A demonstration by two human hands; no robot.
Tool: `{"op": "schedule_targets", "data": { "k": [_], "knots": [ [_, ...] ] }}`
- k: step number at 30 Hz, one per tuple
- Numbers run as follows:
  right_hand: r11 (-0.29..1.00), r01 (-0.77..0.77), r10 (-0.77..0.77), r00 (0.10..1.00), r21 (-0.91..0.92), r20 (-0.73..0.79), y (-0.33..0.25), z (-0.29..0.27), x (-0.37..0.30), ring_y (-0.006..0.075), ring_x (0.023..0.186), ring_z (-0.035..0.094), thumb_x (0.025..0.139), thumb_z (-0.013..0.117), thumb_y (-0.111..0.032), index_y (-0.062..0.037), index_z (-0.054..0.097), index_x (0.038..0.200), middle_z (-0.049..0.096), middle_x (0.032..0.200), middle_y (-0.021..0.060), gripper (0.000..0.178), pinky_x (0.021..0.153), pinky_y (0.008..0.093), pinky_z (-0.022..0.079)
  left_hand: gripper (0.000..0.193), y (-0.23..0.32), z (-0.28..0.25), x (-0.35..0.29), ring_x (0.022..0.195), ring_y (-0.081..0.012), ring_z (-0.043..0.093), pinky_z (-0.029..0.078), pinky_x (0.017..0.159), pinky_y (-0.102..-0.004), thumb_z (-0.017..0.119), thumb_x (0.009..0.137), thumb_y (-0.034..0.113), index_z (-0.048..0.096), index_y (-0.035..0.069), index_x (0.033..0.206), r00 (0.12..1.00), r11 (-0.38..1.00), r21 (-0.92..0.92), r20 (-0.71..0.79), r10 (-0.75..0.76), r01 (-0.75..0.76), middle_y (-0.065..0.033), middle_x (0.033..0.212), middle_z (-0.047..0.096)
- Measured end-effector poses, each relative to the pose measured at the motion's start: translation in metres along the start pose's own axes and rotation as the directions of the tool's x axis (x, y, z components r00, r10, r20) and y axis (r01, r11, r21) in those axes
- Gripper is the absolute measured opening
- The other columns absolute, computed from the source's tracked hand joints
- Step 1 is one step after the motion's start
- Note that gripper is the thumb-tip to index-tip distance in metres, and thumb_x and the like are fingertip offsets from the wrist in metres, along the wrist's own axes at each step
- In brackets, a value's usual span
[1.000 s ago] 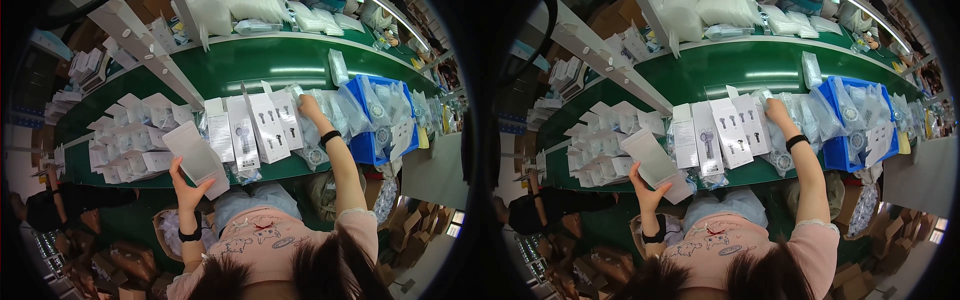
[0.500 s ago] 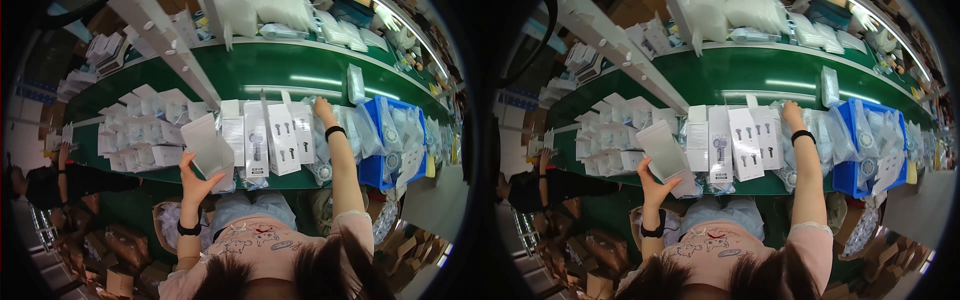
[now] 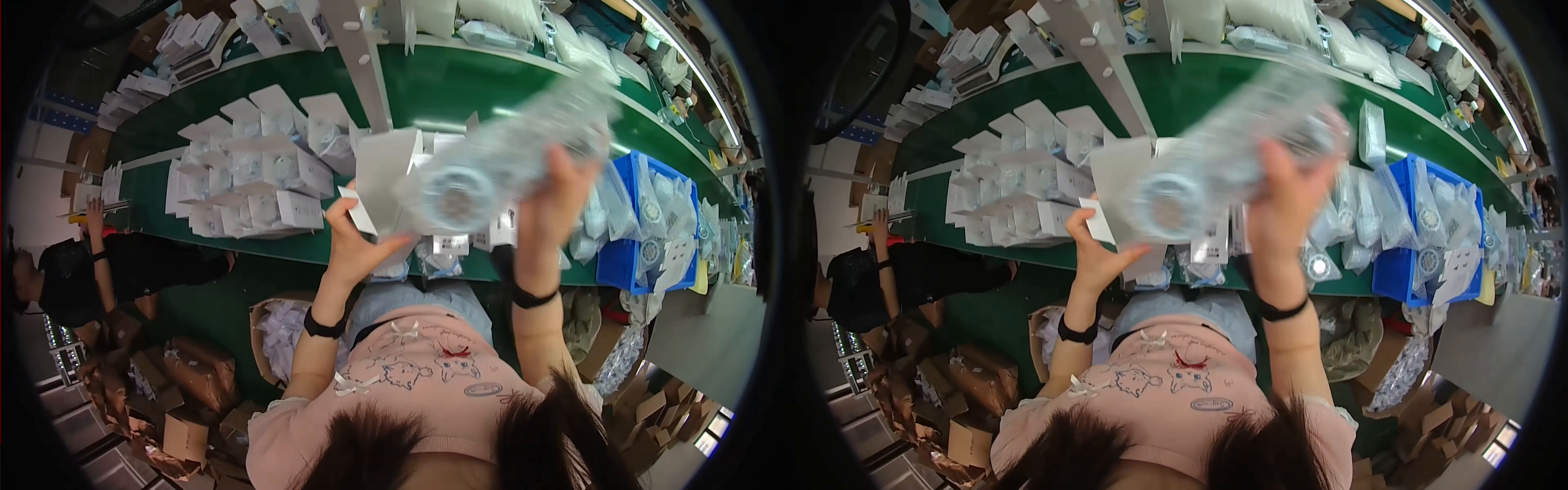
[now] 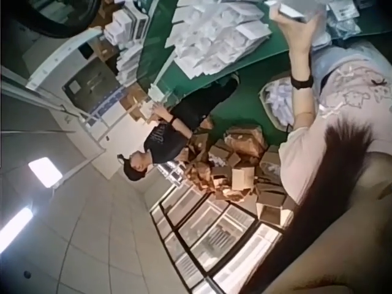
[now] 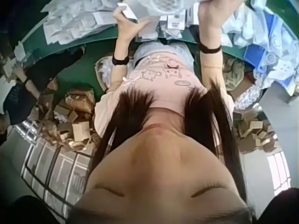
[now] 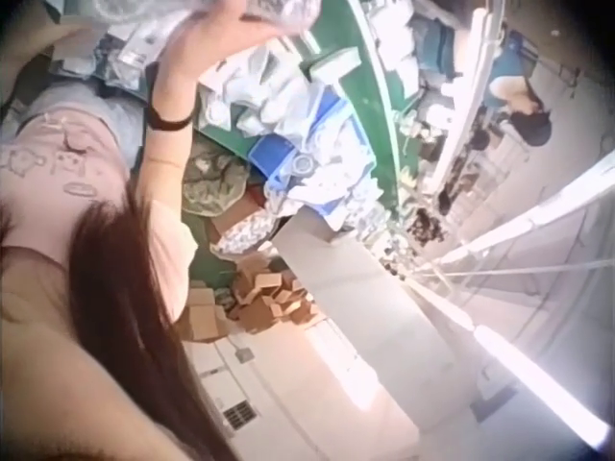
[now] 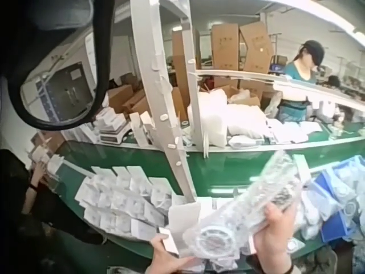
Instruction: The person folds cardboard boxes, places a small plastic bag inside each, and then inserts a handheld fan wrapped in bubble wrap. They repeat this process for several more boxes, occasionally moving items on the table to reach others.
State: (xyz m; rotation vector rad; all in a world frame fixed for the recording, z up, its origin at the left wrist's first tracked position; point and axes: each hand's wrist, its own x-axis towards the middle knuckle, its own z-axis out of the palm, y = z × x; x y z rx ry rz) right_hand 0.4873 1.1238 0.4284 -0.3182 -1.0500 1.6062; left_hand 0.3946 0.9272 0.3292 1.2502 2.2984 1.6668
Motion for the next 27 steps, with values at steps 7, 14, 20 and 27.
{"op": "schedule_targets", "data": {
  "k": [7, 14, 20, 27],
  "knots": [
    [0.795, 0.52, -0.193, 0.705, -0.313, 0.682, 0.038, 0.072, -0.033, 0.0216, 0.103, 0.045, 0.069, 0.065, -0.01, -0.0048, 0.048, 0.107, 0.048, 0.106, 0.0119, 0.041, 0.086, 0.0335, 0.038, 0.082, 0.012, -0.029, 0.012, 0.106, -0.031, 0.042, 0.035, 0.088, -0.0397, 0.083, 0.049, 0.012, 0.022, 0.009, 0.104, 0.993, 0.98, 0.199, -0.114, 0.015, 0.008, -0.0224, 0.12, 0.034],
    [0.677, 0.489, 0.021, 0.735, -0.55, 0.678, 0.079, 0.025, -0.079, 0.0271, 0.096, 0.049, 0.067, 0.061, -0.01, -0.0033, 0.06, 0.085, 0.053, 0.098, 0.0133, 0.02, 0.079, 0.0358, 0.041, 0.082, -0.034, -0.067, -0.011, 0.103, -0.0303, 0.041, 0.034, 0.088, -0.0392, 0.084, 0.049, 0.013, 0.022, 0.011, 0.103, 0.945, 0.974, 0.175, -0.271, 0.185, -0.141, -0.0202, 0.116, 0.036],
    [0.596, 0.698, 0.513, 0.048, -0.396, 0.857, 0.178, -0.062, -0.188, 0.0258, 0.092, 0.05, 0.066, 0.062, -0.017, -0.0076, 0.057, 0.095, 0.053, 0.093, 0.0095, 0.031, 0.075, 0.035, 0.044, 0.081, -0.04, -0.072, -0.035, 0.104, -0.0323, 0.04, 0.033, 0.089, -0.0406, 0.084, 0.048, 0.013, 0.023, 0.01, 0.102, 0.94, 1.0, 0.014, -0.341, 0.012, -0.008, -0.0219, 0.114, 0.037],
    [0.649, 0.646, 0.506, 0.027, -0.401, 0.862, 0.181, -0.084, -0.192, 0.0256, 0.092, 0.05, 0.066, 0.059, -0.009, -0.0084, 0.054, 0.099, 0.05, 0.097, 0.0083, 0.032, 0.074, 0.0357, 0.044, 0.084, -0.067, -0.046, -0.044, 0.096, -0.0236, 0.044, 0.038, 0.082, -0.0351, 0.085, 0.047, 0.017, 0.025, 0.007, 0.106, 0.95, 0.992, 0.11, -0.313, -0.023, 0.06, -0.0124, 0.11, 0.036]
  ]
}}
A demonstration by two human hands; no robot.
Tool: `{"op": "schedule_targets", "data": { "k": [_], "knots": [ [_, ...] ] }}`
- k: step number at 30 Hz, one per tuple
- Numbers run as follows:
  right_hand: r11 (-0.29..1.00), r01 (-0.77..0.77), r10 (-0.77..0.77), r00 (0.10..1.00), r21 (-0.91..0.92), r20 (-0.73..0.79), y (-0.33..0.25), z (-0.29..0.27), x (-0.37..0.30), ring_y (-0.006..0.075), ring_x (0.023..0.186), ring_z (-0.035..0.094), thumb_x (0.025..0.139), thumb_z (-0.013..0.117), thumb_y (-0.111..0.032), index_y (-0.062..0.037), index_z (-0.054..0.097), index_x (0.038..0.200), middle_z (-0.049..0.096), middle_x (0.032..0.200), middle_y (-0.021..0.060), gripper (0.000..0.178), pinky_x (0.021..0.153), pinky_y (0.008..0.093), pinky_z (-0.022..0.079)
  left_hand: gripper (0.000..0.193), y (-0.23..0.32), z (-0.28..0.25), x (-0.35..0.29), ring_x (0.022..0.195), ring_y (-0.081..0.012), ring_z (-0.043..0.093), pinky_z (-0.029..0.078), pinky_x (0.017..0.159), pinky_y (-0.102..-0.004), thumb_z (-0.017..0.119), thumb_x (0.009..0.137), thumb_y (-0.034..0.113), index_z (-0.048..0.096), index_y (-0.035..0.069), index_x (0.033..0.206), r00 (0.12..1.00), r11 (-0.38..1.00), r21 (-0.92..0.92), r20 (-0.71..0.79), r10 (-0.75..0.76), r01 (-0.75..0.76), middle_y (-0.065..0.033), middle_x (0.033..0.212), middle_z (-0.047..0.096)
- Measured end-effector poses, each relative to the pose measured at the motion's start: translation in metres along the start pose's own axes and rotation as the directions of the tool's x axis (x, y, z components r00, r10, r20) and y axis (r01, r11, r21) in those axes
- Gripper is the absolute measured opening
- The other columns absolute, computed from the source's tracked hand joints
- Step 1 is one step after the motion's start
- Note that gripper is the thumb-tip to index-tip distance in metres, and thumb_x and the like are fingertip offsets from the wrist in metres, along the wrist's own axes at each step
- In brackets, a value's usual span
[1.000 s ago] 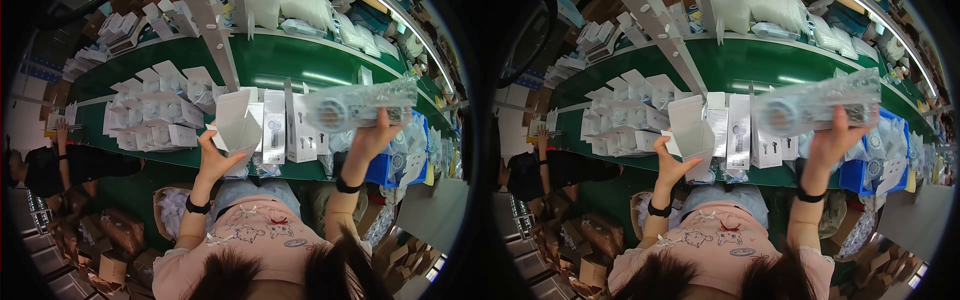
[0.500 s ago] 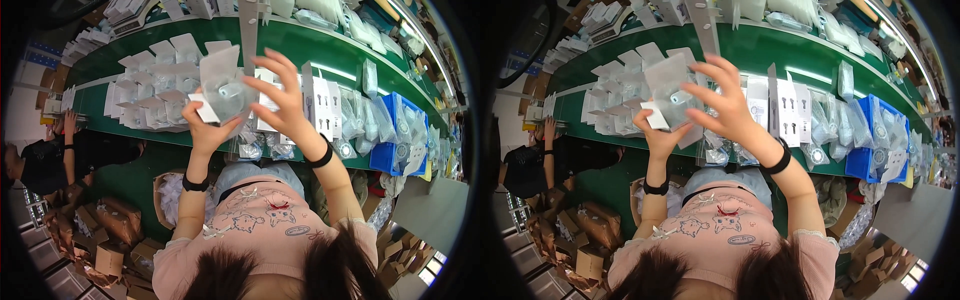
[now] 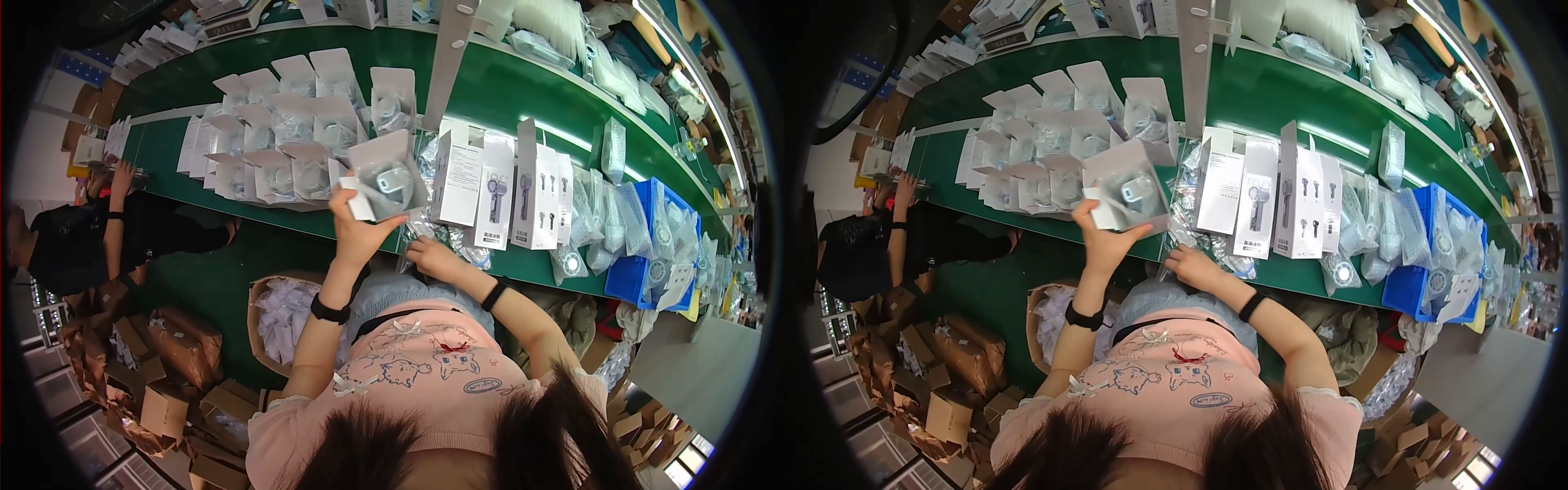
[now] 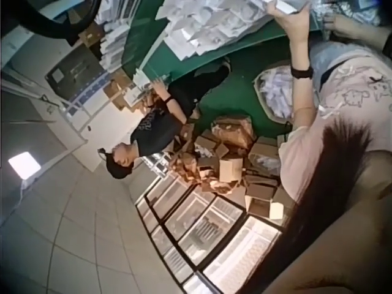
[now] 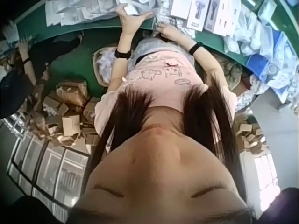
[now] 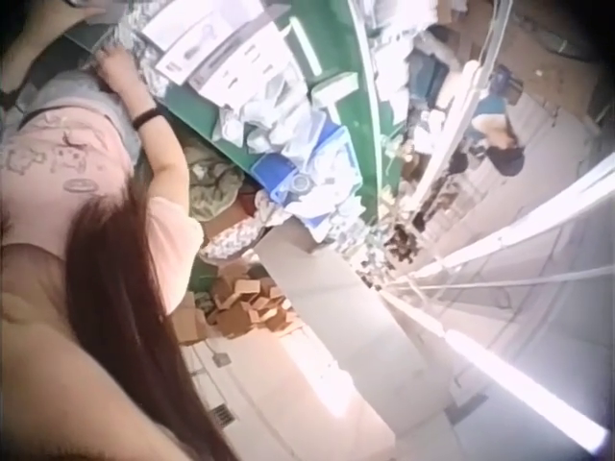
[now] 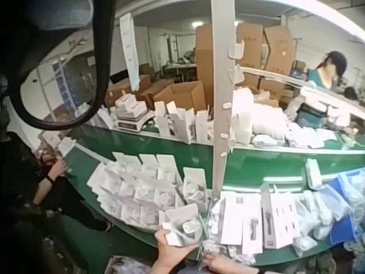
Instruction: The person folds cardboard boxes, places a small plastic bag inside each, and then inserts a handheld fan wrapped in bubble wrap. They repeat this process for several more boxes, occasionally moving items on the table to reach others.
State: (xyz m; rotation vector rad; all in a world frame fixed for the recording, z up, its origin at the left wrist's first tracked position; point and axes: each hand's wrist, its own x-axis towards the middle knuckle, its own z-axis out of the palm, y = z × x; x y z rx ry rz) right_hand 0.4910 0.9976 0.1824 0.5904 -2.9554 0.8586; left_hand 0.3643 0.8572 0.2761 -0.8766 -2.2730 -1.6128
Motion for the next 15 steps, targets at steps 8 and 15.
{"op": "schedule_targets", "data": {
  "k": [8, 15],
  "knots": [
    [0.689, 0.122, 0.523, 0.598, 0.714, -0.607, -0.048, -0.133, 0.038, 0.0189, 0.091, 0.05, 0.062, 0.062, 0.008, -0.0026, 0.051, 0.09, 0.048, 0.092, 0.0074, 0.031, 0.078, 0.0279, 0.04, 0.066, -0.015, 0.022, 0.007, 0.096, -0.033, 0.045, 0.038, 0.082, -0.0372, 0.079, 0.055, 0.015, 0.038, 0.005, 0.105, 0.97, 0.969, 0.207, 0.171, -0.172, 0.136, -0.0187, 0.107, 0.04],
    [0.887, 0.059, 0.382, 0.46, 0.457, -0.801, -0.032, -0.118, 0.087, 0.0244, 0.094, 0.05, 0.062, 0.064, 0.005, -0.0031, 0.052, 0.083, 0.05, 0.088, 0.0092, 0.025, 0.08, 0.0301, 0.04, 0.021, -0.007, 0.01, 0.033, 0.083, -0.0364, 0.051, 0.041, 0.074, -0.0392, 0.065, 0.066, 0.004, 0.054, 0.0, 0.083, 0.963, 0.977, 0.112, 0.178, -0.201, 0.183, -0.0219, 0.109, 0.046]
  ]
}}
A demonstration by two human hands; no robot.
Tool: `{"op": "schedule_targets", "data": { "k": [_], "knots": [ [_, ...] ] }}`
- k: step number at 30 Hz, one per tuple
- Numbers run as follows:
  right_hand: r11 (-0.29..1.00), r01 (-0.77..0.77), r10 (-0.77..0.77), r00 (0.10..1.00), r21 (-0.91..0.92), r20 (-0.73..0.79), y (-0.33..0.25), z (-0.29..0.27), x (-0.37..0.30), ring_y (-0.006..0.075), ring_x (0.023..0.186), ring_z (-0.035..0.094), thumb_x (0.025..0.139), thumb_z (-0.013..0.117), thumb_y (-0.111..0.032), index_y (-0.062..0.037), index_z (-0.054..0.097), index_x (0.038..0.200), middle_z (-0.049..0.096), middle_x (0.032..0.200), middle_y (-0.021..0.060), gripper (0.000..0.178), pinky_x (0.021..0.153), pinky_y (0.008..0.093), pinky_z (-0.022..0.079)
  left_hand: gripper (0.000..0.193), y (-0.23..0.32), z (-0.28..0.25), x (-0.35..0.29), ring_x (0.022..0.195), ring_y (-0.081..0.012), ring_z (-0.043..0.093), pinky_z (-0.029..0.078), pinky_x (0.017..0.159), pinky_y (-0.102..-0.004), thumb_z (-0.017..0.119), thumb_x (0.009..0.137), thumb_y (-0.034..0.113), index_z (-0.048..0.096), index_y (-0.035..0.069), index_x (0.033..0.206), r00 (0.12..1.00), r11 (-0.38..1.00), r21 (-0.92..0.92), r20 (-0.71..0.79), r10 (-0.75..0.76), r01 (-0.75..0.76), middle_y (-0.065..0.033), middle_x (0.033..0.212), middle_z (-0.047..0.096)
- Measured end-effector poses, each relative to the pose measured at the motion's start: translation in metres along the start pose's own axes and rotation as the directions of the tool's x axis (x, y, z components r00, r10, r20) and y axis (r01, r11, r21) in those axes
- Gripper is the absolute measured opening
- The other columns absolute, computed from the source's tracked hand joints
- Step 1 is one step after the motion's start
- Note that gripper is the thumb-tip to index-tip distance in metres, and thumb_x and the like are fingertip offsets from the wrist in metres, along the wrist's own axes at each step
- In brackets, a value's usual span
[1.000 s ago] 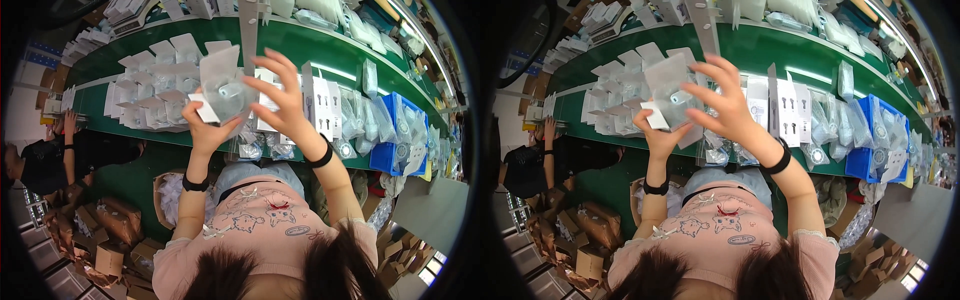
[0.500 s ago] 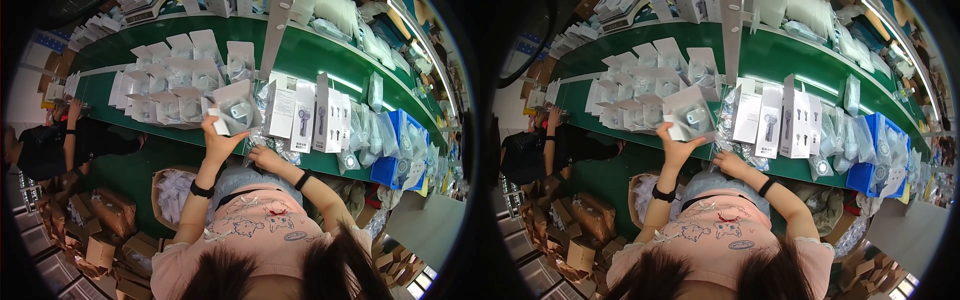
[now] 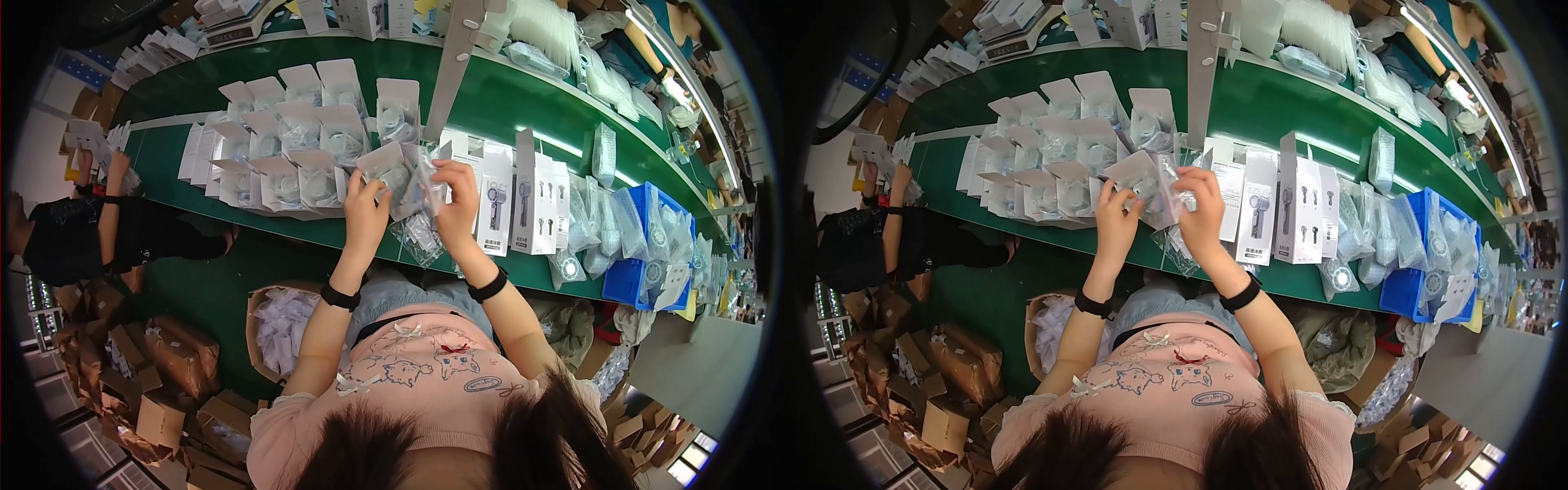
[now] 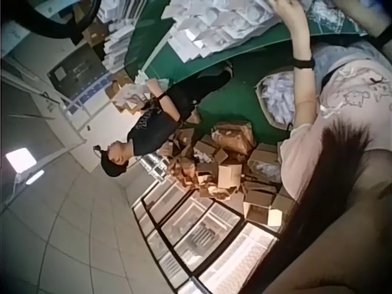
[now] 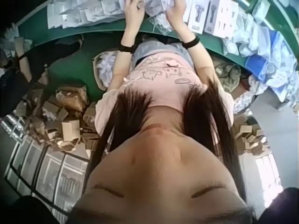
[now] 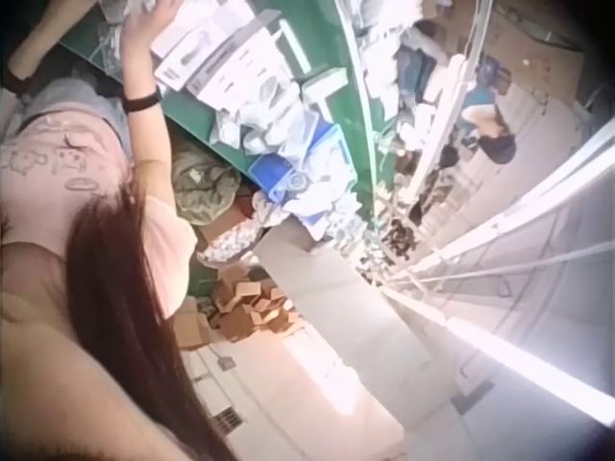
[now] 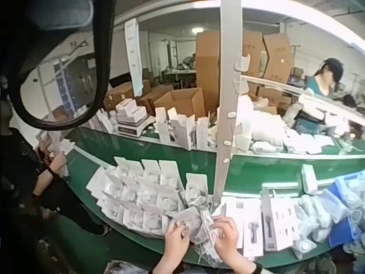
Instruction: The person folds cardboard boxes, places a small plastic bag inside each, and then inserts a handheld fan wrapped in bubble wrap. They repeat this process for several more boxes, occasionally moving items on the table to reach others.
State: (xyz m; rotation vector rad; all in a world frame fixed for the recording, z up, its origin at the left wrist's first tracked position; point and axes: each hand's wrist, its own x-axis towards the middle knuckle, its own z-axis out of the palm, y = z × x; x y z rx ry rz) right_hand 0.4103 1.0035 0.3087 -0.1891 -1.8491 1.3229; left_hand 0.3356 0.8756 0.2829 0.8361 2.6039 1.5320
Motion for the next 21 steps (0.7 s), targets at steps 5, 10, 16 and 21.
{"op": "schedule_targets", "data": {
  "k": [5, 10, 16, 21],
  "knots": [
    [0.79, 0.407, -0.247, 0.896, -0.458, 0.369, 0.021, 0.011, -0.002, 0.0296, 0.098, 0.048, 0.065, 0.066, -0.007, -0.0053, 0.055, 0.082, 0.053, 0.087, 0.0087, 0.021, 0.085, 0.0396, 0.038, 0.012, -0.001, 0.003, 0.007, 0.076, -0.0376, 0.052, 0.042, 0.07, -0.04, 0.062, 0.068, 0.003, 0.053, -0.003, 0.073, 0.991, 0.994, 0.075, -0.108, 0.084, -0.077, -0.0217, 0.1, 0.05],
    [0.64, 0.372, 0.098, 0.828, -0.672, 0.551, 0.007, -0.003, -0.017, 0.0304, 0.105, 0.044, 0.068, 0.065, -0.016, -0.0079, 0.058, 0.091, 0.053, 0.097, 0.0086, 0.026, 0.089, 0.0485, 0.033, 0.01, 0.006, 0.002, 0.008, 0.082, -0.038, 0.05, 0.04, 0.073, -0.0396, 0.059, 0.071, 0.002, 0.052, -0.003, 0.076, 0.997, 0.997, 0.071, -0.072, 0.036, -0.031, -0.0212, 0.097, 0.051],
    [0.853, 0.249, -0.035, 0.905, -0.459, 0.425, -0.044, -0.087, 0.013, 0.0301, 0.109, 0.043, 0.069, 0.064, -0.012, -0.0088, 0.057, 0.099, 0.048, 0.111, 0.0111, 0.032, 0.091, 0.0455, 0.033, 0.018, 0.014, 0.0, 0.014, 0.097, -0.037, 0.046, 0.038, 0.08, -0.0387, 0.056, 0.073, 0.0, 0.051, -0.003, 0.09, 0.997, 0.947, 0.319, -0.056, 0.051, -0.031, -0.0212, 0.11, 0.045],
    [0.531, -0.047, 0.081, 0.997, -0.846, -0.004, 0.023, -0.252, 0.077, 0.029, 0.091, 0.052, 0.07, 0.063, -0.013, -0.0059, 0.057, 0.098, 0.056, 0.1, 0.0116, 0.029, 0.079, 0.0357, 0.042, 0.034, 0.043, 0.001, 0.003, 0.113, -0.0369, 0.034, 0.036, 0.085, -0.0405, 0.058, 0.072, 0.002, 0.048, -0.001, 0.103, 0.979, 0.851, 0.525, -0.167, 0.12, -0.015, -0.022, 0.126, 0.031]
  ]
}}
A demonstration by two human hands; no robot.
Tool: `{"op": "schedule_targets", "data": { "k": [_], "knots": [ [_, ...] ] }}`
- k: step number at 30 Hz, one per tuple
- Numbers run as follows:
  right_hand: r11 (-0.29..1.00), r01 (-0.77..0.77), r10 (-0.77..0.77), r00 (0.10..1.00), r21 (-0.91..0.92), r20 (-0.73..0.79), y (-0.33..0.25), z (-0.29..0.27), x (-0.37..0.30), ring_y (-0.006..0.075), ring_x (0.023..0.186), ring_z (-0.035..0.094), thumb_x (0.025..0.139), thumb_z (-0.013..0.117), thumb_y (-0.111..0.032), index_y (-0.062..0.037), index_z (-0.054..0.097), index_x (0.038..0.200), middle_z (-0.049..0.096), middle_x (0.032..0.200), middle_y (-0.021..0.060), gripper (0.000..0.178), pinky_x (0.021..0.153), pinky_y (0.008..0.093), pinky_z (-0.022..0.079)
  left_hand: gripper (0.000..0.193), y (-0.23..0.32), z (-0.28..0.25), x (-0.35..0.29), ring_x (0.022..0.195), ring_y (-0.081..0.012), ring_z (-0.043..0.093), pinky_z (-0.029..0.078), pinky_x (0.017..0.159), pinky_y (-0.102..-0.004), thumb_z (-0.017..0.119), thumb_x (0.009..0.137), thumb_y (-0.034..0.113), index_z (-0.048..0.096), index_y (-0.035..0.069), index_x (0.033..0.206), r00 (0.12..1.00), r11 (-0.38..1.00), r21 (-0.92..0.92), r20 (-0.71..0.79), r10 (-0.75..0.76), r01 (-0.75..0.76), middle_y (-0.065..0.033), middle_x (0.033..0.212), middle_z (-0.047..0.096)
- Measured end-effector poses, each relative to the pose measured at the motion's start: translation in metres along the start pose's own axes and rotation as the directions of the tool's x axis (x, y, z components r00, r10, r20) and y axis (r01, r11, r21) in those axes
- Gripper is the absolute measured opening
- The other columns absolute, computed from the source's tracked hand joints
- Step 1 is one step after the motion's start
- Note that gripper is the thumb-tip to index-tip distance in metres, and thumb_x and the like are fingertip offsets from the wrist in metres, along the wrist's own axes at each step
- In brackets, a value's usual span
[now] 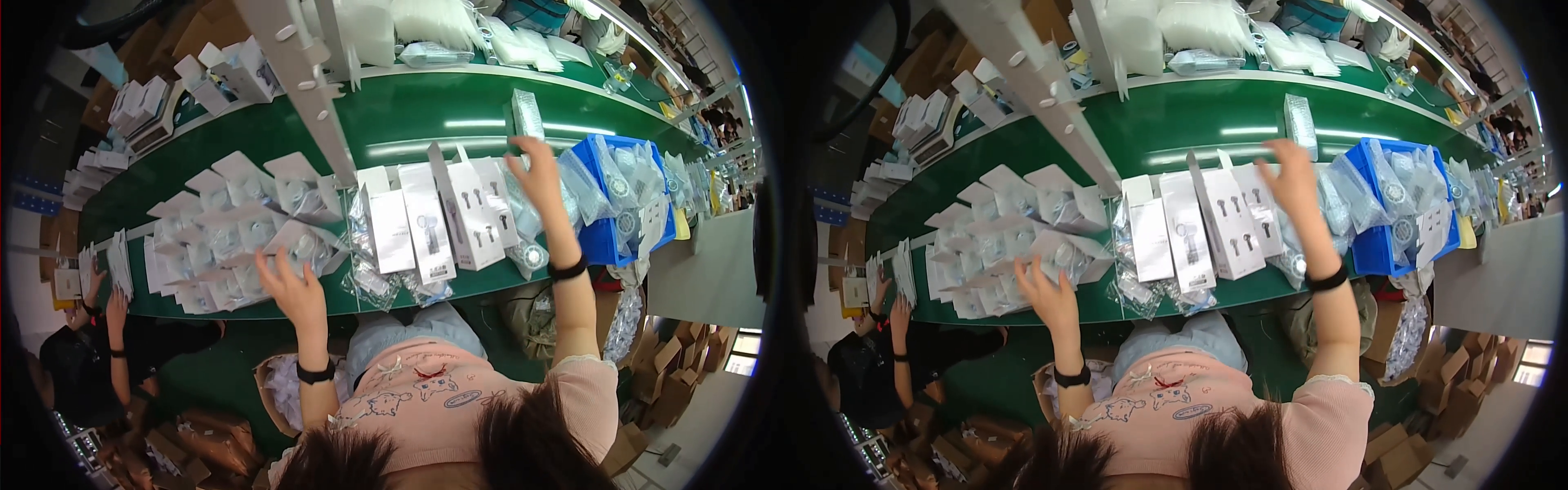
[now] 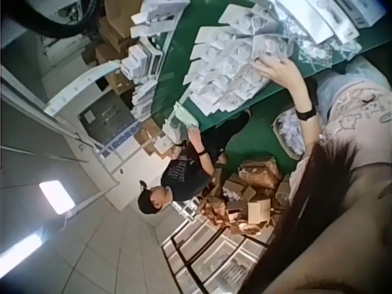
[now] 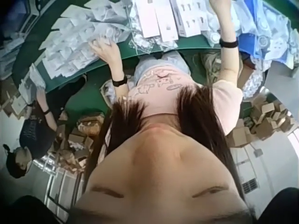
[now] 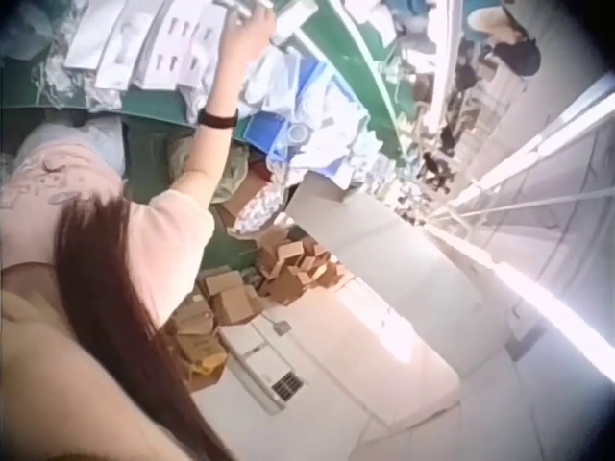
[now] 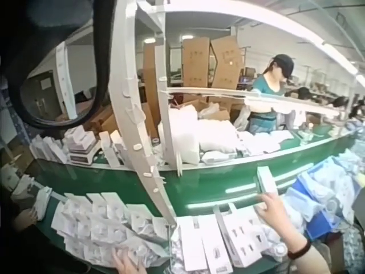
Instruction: The person folds cardboard boxes, places a small plastic bag inside each, and then inserts a handheld fan wrapped in bubble wrap. They repeat this process for several more boxes, occasionally moving items on the table to reach others.
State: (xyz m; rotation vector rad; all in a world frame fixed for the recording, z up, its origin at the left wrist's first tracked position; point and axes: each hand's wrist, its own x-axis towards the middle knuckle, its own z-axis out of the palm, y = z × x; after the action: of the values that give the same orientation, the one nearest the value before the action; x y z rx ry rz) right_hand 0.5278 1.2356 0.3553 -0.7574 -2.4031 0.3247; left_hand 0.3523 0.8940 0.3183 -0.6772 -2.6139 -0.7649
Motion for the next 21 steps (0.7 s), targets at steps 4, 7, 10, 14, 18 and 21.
{"op": "schedule_targets", "data": {
  "k": [4, 7, 10, 14, 18, 21],
  "knots": [
    [0.764, -0.362, 0.44, 0.898, -0.534, 0.022, 0.171, 0.061, 0.039, 0.0396, 0.097, 0.048, 0.072, 0.06, -0.036, -0.0098, 0.043, 0.118, 0.051, 0.105, 0.0203, 0.055, 0.081, 0.0433, 0.041, 0.038, 0.026, -0.009, -0.006, 0.119, -0.0364, 0.027, 0.035, 0.087, -0.0408, 0.06, 0.071, 0.004, 0.047, 0.0, 0.107, 0.996, 0.999, 0.035, -0.093, 0.007, -0.004, -0.0222, 0.131, 0.024],
    [0.617, -0.561, 0.719, 0.687, -0.552, 0.106, 0.244, 0.107, 0.07, 0.0403, 0.105, 0.043, 0.075, 0.057, -0.042, -0.0138, 0.035, 0.122, 0.045, 0.116, 0.0193, 0.06, 0.082, 0.0549, 0.038, 0.037, 0.037, 0.002, -0.024, 0.119, -0.036, 0.027, 0.034, 0.087, -0.0403, 0.059, 0.071, 0.003, 0.048, 0.0, 0.106, 0.997, 1.0, 0.02, -0.077, -0.002, 0.003, -0.0221, 0.131, 0.024],
    [0.575, -0.664, 0.791, 0.6, -0.479, 0.118, 0.269, 0.143, 0.097, 0.0399, 0.105, 0.045, 0.074, 0.057, -0.043, -0.0152, 0.033, 0.124, 0.047, 0.115, 0.0204, 0.062, 0.082, 0.0522, 0.04, 0.035, 0.042, 0.009, -0.037, 0.116, -0.0352, 0.03, 0.034, 0.087, -0.0389, 0.058, 0.072, 0.002, 0.049, 0.001, 0.105, 1.0, 1.0, -0.004, 0.015, -0.001, 0.001, -0.0215, 0.13, 0.026],
    [0.707, -0.543, 0.688, 0.677, -0.453, 0.261, 0.328, 0.181, 0.1, 0.0385, 0.095, 0.053, 0.071, 0.059, -0.037, -0.0124, 0.028, 0.125, 0.055, 0.102, 0.0232, 0.067, 0.078, 0.0458, 0.044, 0.032, 0.061, 0.016, -0.049, 0.112, -0.0334, 0.034, 0.035, 0.085, -0.0374, 0.057, 0.072, 0.001, 0.05, 0.0, 0.103, 0.989, 0.997, -0.067, 0.141, -0.037, 0.047, -0.0201, 0.128, 0.03],
    [0.757, -0.478, 0.591, 0.791, -0.446, 0.156, 0.342, 0.181, 0.091, 0.0402, 0.093, 0.053, 0.068, 0.061, -0.031, -0.0116, 0.031, 0.124, 0.054, 0.102, 0.0243, 0.067, 0.079, 0.0462, 0.043, 0.031, 0.073, 0.029, -0.045, 0.104, -0.0307, 0.04, 0.037, 0.081, -0.0339, 0.057, 0.07, -0.001, 0.052, 0.002, 0.1, 0.985, 0.978, -0.207, 0.171, 0.033, 0.003, -0.0181, 0.122, 0.037],
    [0.777, -0.332, 0.424, 0.904, -0.535, 0.054, 0.27, 0.177, 0.098, 0.0398, 0.104, 0.043, 0.065, 0.066, -0.038, -0.0144, 0.031, 0.128, 0.042, 0.117, 0.0245, 0.076, 0.088, 0.0448, 0.037, 0.031, 0.072, 0.022, -0.051, 0.099, -0.0296, 0.043, 0.039, 0.076, -0.032, 0.057, 0.069, -0.002, 0.052, 0.002, 0.099, 0.989, 0.974, -0.218, 0.117, 0.085, -0.058, -0.0173, 0.119, 0.04]
  ]
}}
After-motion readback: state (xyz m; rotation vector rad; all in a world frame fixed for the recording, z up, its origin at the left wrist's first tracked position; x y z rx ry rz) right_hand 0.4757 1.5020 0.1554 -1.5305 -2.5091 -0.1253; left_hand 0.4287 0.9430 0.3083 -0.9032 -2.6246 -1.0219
